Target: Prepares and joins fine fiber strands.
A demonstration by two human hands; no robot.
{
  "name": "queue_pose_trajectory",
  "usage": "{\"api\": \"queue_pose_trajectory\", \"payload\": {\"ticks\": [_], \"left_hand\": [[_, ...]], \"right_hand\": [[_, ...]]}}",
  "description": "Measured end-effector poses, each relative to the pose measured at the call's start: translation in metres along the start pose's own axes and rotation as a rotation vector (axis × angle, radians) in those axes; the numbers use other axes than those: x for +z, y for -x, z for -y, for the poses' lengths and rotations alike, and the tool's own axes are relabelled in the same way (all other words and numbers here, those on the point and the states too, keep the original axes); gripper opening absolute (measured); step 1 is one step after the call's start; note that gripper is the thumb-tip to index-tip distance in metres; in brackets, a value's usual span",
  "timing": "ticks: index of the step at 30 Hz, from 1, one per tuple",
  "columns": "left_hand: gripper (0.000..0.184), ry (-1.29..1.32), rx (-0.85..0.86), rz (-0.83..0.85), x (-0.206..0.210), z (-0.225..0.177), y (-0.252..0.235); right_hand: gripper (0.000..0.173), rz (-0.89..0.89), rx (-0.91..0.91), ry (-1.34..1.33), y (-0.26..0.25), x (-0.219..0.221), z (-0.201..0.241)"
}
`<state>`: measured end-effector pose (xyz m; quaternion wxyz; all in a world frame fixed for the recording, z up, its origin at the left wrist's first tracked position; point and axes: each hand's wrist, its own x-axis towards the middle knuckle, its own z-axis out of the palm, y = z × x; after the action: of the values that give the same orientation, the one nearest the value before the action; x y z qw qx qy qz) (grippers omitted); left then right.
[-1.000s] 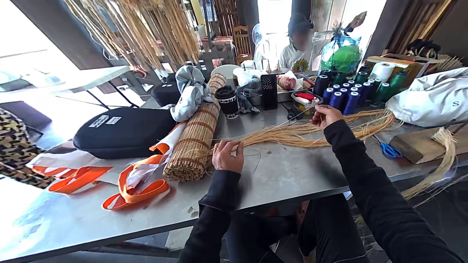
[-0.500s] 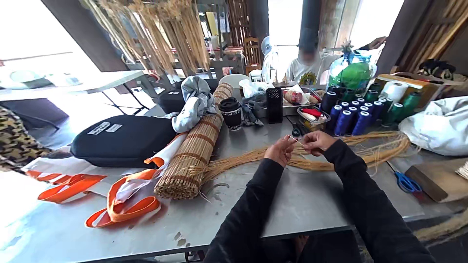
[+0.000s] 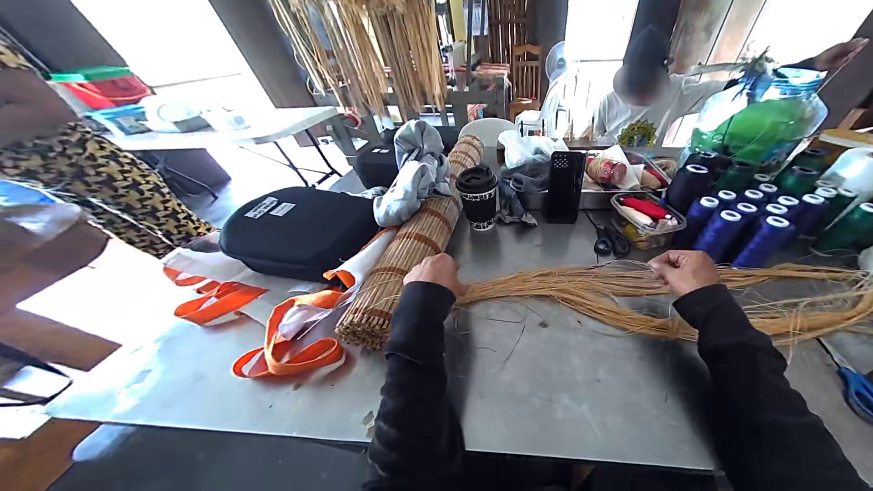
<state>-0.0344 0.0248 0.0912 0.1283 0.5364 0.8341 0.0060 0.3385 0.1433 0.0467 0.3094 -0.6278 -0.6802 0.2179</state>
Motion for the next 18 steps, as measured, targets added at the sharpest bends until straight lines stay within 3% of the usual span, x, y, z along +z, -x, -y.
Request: {"api": "queue_pose_trajectory", "payload": {"ticks": [3,5,7,10,14,18], "left_hand": [[0.042,-0.022,-0.059,0.069,0.009,0.0,-0.008],[0.026,0.033,-0.028,-0.005,0.005,0.001,-0.006],[0.024,0.08,0.087,-0.119,-0.011,-0.005,0.009],[0.02,0.109,0.395,-0.339,-0.04,-0.028,0.029],[0.013,0.307,0.869,-0.668,-0.073,-0.064,0.042],[0.012,0.458,1.007,-0.811,-0.072,-0.097,0.043]], "right_hand": [[0.028,-0.218,-0.081,0.135,0.008,-0.005,0.01],[0.029,-0.346,-0.22,0.144,0.015,-0.01,0.024],[0.027,-0.409,-0.446,0.14,0.02,-0.015,0.049],[0.021,-0.347,-0.76,0.097,0.018,-0.024,0.104],[0.026,-0.175,-0.973,-0.176,0.028,-0.035,0.161],[0.02,-0.15,-1.022,-0.277,0.031,-0.027,0.167]]}}
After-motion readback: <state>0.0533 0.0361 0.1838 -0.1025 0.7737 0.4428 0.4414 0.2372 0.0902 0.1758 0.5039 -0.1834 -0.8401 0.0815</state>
